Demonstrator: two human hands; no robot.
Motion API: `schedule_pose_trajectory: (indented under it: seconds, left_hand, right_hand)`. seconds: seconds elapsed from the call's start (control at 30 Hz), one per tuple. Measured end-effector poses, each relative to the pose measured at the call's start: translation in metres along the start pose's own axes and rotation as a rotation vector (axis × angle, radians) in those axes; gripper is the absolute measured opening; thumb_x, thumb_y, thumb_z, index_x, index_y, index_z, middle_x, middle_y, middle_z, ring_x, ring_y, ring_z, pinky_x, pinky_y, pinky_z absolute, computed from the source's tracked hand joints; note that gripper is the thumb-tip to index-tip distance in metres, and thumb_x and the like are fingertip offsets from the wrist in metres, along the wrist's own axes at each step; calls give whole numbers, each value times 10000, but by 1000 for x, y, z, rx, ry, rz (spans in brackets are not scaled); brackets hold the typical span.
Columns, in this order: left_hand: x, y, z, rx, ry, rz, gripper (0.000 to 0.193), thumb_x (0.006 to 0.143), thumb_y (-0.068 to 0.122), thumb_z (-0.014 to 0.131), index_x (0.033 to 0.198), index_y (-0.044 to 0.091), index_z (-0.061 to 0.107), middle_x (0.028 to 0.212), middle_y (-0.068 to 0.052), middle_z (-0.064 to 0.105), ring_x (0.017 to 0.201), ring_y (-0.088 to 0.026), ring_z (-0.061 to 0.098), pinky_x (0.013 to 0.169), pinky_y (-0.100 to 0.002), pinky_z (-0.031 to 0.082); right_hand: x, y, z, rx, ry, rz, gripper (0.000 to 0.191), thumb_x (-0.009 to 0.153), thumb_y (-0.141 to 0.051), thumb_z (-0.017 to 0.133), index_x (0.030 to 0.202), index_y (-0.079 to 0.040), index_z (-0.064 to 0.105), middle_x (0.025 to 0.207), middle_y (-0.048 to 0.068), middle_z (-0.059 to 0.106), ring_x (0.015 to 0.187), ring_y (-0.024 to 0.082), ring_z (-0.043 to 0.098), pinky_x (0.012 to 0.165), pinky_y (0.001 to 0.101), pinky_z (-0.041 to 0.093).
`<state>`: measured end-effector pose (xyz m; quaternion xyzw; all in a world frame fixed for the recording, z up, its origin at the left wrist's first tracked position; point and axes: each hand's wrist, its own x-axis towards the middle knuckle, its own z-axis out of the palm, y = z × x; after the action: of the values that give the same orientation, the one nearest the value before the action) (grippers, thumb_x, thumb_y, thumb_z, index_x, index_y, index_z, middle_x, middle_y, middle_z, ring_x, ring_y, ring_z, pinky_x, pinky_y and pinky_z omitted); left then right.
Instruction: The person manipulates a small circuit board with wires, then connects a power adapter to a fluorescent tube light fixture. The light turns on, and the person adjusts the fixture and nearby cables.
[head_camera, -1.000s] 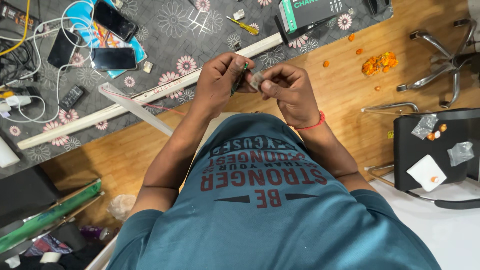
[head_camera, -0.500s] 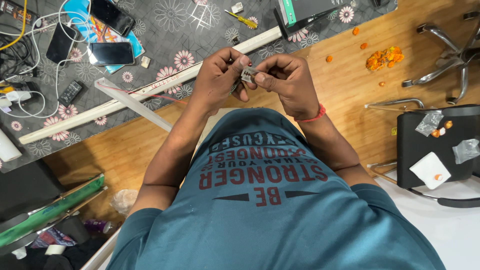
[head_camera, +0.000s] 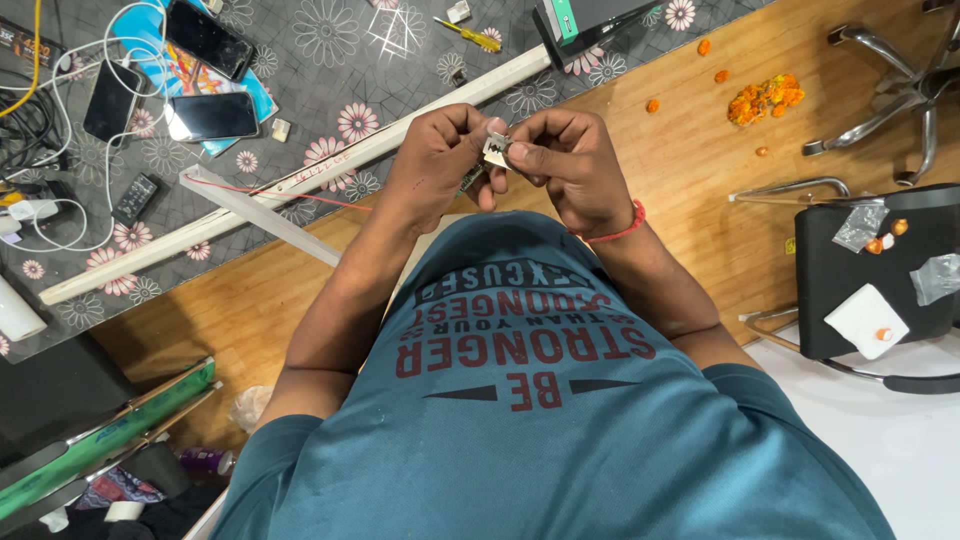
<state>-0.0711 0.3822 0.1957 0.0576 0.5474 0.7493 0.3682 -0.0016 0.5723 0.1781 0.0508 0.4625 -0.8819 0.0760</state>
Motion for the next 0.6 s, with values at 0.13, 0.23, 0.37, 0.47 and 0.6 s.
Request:
schedule_pose_trajectory:
  seconds: [0.13, 0.23, 0.37, 0.47, 0.6]
  left_hand:
    - [-1, 2, 2, 8, 1, -28, 266, 1055, 224, 620, 926, -8, 614, 678, -113, 676, 493, -151, 642, 424, -263, 505]
    - [-2, 2, 2, 12, -4, -27, 266, 1057, 222, 622, 920, -6, 618, 675, -107, 675, 496, -147, 639, 424, -262, 502]
    - [-3, -1, 0, 29, 15, -28, 250, 1046, 203, 633, 910, -7, 629, 698, -80, 679, 533, -130, 651, 427, -261, 510]
    - [0, -8, 1, 11, 38, 1, 238, 1043, 187, 643, 907, -7, 627, 716, -63, 678, 560, -112, 649, 435, -254, 503]
    - [3, -17, 2, -14, 30, 75, 241, 1060, 192, 639, 914, 1, 623, 695, -66, 673, 524, -90, 600, 458, -226, 476]
  right_hand:
    - [-1, -1, 1, 9, -12, 2, 96, 924, -25, 752, 976, 40, 706, 865, 82, 698, 693, 82, 544, 640, 224, 421]
    - [-1, 0, 1, 32, 7, 24, 91, 922, -9, 750, 971, 51, 703, 853, 86, 689, 674, 83, 532, 620, 219, 407]
    - [-1, 2, -1, 72, 4, 25, 94, 918, 1, 751, 975, 58, 702, 858, 98, 697, 682, 91, 545, 644, 223, 428]
    - [-2, 6, -3, 111, 23, 0, 93, 933, 10, 746, 989, 67, 697, 881, 115, 707, 740, 115, 603, 708, 235, 484]
    - [-2, 15, 0, 145, 78, -75, 83, 947, 41, 738, 1000, 61, 677, 958, 134, 722, 862, 161, 689, 819, 265, 555]
